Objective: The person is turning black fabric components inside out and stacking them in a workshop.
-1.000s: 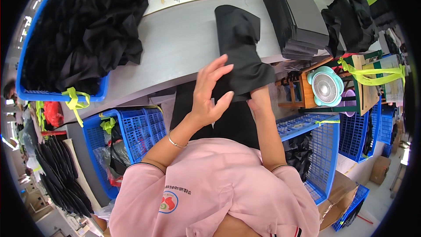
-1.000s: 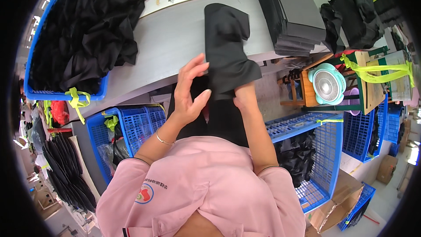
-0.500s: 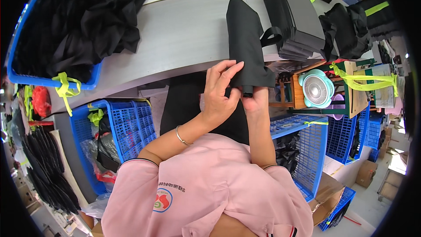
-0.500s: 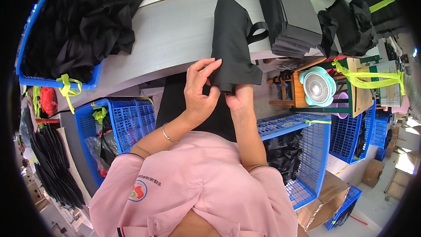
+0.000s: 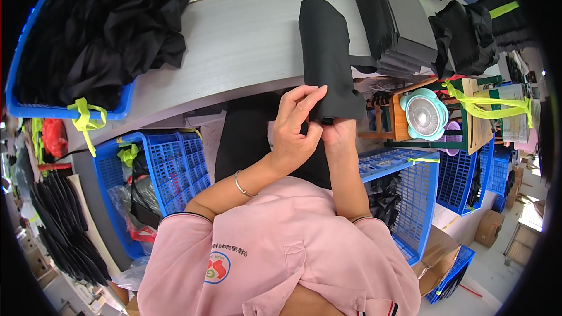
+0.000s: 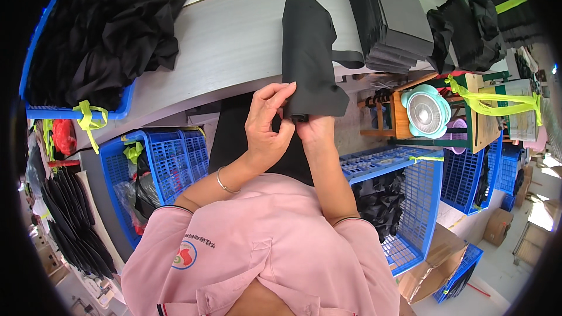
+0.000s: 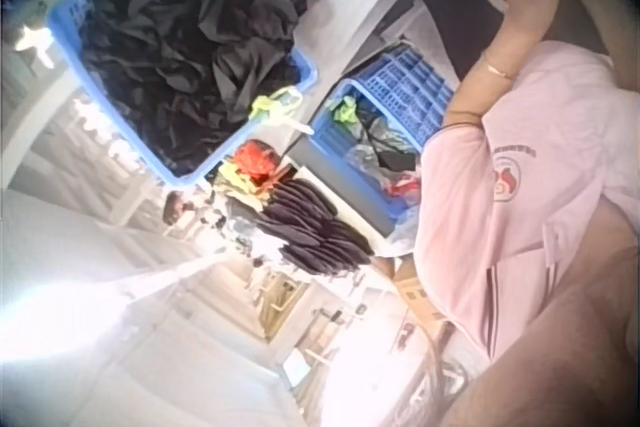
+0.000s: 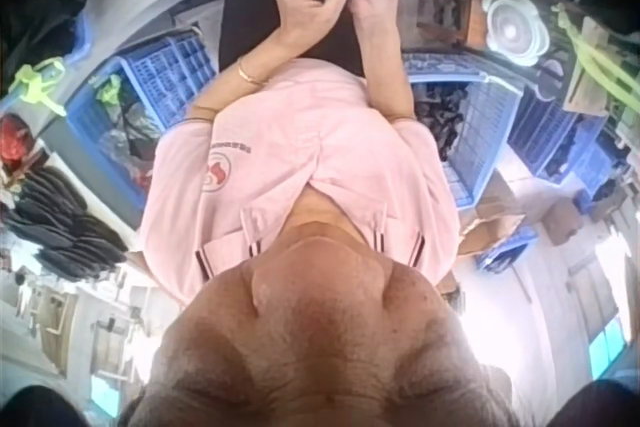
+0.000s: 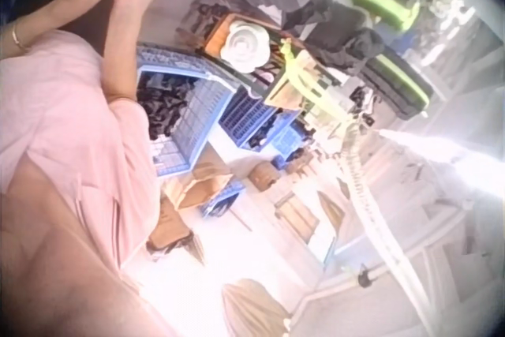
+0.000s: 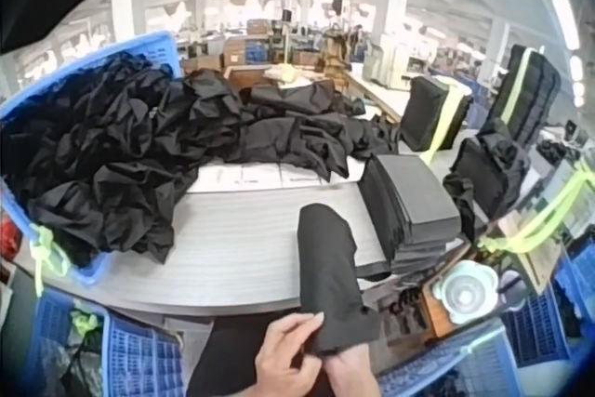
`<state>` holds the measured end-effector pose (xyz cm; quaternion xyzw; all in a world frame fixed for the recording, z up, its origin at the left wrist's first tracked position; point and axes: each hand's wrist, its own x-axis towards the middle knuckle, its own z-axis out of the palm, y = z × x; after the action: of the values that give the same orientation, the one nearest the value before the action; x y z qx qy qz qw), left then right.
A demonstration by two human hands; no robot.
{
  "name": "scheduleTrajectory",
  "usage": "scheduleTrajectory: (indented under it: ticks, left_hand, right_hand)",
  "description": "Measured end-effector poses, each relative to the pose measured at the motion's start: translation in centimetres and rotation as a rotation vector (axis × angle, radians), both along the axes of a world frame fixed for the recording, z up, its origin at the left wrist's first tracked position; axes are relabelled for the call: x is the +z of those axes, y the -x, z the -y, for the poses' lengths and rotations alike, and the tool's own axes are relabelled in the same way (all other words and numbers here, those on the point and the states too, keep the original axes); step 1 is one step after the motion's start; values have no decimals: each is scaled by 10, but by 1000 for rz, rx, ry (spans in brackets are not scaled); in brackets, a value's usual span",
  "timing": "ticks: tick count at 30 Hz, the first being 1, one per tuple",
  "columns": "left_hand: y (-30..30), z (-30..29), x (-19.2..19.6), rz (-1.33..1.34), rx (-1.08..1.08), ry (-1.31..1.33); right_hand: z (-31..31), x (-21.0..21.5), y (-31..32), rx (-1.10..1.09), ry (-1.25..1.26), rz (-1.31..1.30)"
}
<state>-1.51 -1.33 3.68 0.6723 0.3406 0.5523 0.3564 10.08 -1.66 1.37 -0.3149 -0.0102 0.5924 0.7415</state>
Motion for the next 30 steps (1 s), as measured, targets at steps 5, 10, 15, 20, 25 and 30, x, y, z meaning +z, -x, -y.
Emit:
scheduleTrajectory:
  ticks: [5, 10, 15, 20, 25, 30]
  left_hand:
    - [5, 1, -5, 4, -29, 19]
    - [13, 1, -13, 129, -40, 112]
    - [33, -19, -41, 28, 116, 241]
    - [61, -40, -75, 354, 143, 723]
    - [55, -37, -95, 541, 64, 1017]
    - [34, -34, -98, 626, -63, 1035]
  right_hand:
    - [-6, -10, -1, -12, 11, 84]
    - [-17, -30, 7, -86, 37, 170]
    - [-38, -44, 20, -117, 252, 1100]
    - [-46, -42, 15, 400, -302, 1109]
    - [-51, -48, 27, 77, -102, 1886]
    - [-53, -57, 45, 58, 75, 2370]
